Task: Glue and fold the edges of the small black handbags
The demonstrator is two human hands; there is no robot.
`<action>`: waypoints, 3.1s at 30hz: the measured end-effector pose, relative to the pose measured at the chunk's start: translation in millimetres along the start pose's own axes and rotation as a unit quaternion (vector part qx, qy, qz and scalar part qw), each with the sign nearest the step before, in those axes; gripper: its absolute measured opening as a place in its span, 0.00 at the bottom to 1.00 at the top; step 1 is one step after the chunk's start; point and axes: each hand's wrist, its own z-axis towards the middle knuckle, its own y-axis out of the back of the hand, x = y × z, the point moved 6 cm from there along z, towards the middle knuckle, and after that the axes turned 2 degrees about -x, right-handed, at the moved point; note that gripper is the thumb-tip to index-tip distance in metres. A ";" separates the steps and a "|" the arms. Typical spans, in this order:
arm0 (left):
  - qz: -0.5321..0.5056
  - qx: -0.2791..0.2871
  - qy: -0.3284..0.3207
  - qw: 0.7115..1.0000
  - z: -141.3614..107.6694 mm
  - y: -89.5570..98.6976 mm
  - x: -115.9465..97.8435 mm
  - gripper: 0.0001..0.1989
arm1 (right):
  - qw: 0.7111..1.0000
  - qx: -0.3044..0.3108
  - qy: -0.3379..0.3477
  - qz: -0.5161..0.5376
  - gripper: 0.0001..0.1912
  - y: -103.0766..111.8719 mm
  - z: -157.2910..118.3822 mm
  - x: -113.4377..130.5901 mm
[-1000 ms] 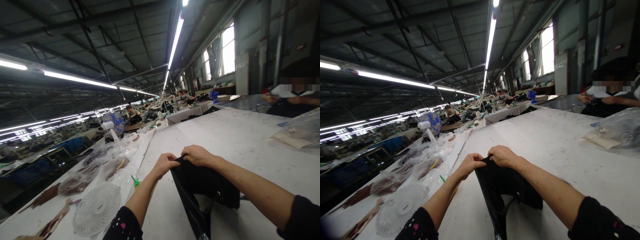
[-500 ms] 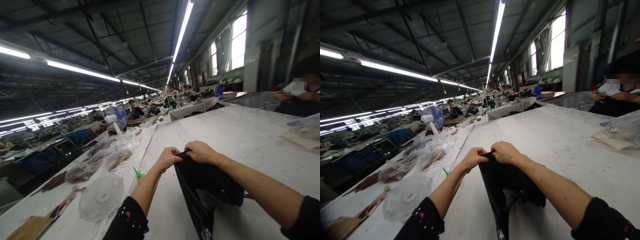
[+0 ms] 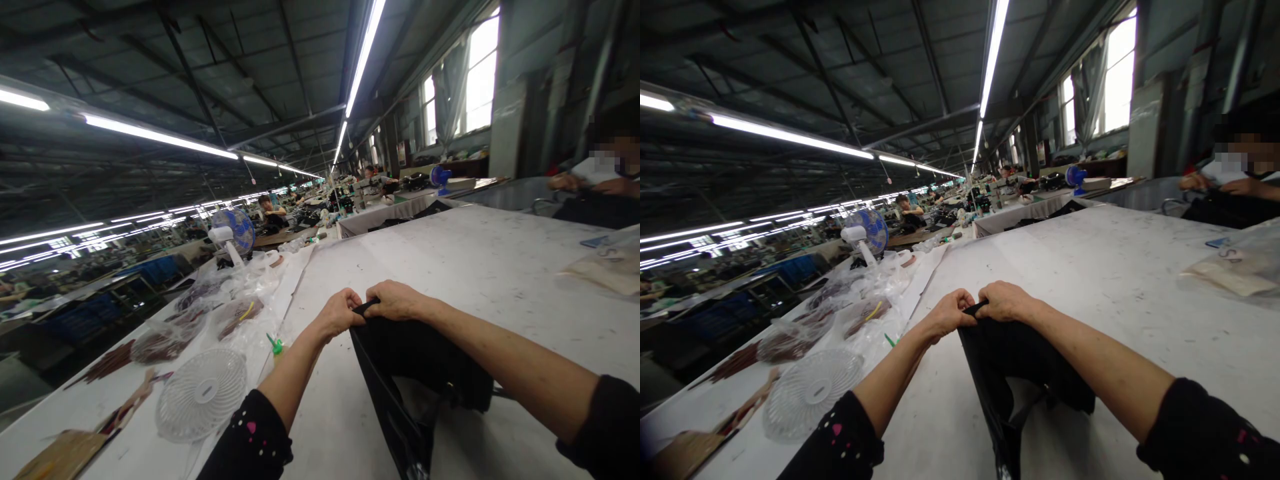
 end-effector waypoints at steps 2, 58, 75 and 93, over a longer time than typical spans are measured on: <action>0.000 0.005 0.000 1.000 -0.3 -0.6 -1.2 0.19 | 1.000 0.008 -0.004 -0.013 0.15 -1.9 3.9 0.7; 0.109 -0.105 -0.007 0.988 -2.0 -2.1 -7.7 0.06 | 0.965 -0.002 -0.036 0.262 0.20 17.2 -4.4 -34.2; 0.214 -0.062 -0.074 0.972 -6.3 -6.0 -22.9 0.11 | 0.996 -0.043 -0.005 0.075 0.14 16.0 -8.1 -26.1; 0.136 0.022 0.017 0.990 -11.2 6.7 -25.3 0.17 | 1.000 -0.012 0.002 -0.001 0.13 33.7 -37.7 -24.2</action>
